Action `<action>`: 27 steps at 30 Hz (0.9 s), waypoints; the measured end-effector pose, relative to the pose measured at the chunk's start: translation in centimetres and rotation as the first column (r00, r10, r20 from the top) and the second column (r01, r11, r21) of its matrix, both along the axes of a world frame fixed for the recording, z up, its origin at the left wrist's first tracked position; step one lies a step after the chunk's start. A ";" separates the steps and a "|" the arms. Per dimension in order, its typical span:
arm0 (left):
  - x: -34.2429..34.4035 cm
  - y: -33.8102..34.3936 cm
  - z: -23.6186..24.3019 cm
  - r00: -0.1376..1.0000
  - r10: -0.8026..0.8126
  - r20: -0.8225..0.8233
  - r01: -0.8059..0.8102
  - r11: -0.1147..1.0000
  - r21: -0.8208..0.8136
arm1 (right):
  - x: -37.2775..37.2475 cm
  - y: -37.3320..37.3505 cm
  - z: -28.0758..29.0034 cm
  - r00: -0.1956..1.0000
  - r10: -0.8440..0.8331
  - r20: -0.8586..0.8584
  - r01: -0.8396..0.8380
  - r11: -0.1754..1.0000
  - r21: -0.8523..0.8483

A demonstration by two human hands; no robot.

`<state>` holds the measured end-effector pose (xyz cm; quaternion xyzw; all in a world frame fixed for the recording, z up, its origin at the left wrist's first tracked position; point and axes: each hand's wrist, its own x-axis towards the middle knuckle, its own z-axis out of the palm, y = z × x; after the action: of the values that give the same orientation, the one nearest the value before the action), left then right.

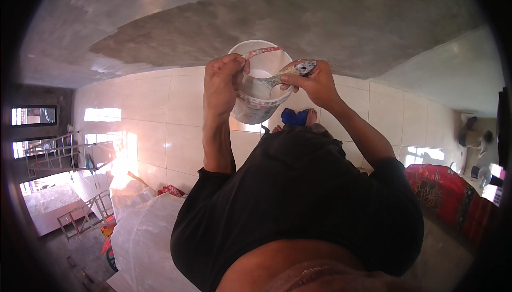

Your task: The person paints a ceiling using a paintbrush and a small bucket of white paint. They repeatedly dip the brush into the bucket and apply paint to the ceiling surface in broad strokes.

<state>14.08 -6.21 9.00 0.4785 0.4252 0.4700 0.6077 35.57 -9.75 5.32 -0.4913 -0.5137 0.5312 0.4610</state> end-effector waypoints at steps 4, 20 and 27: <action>-0.2 -0.2 0.2 0.999 -0.010 0.035 0.012 0.999 -0.053 | -1.1 0.7 -0.7 0.997 -0.081 0.007 0.080 0.988 0.131; -0.2 0.0 -0.5 0.998 -0.021 0.053 0.020 1.000 0.014 | 1.1 -1.0 0.1 0.976 -0.117 0.186 0.060 0.956 0.289; -0.1 -0.3 -0.6 0.999 0.016 0.034 -0.016 1.000 0.019 | -0.4 0.9 -1.6 0.995 -0.099 0.028 0.094 0.986 0.134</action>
<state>14.01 -6.46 8.40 0.4729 0.4142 0.4868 0.6064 35.18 -8.89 3.70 -0.4930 -0.5313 0.4645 0.5089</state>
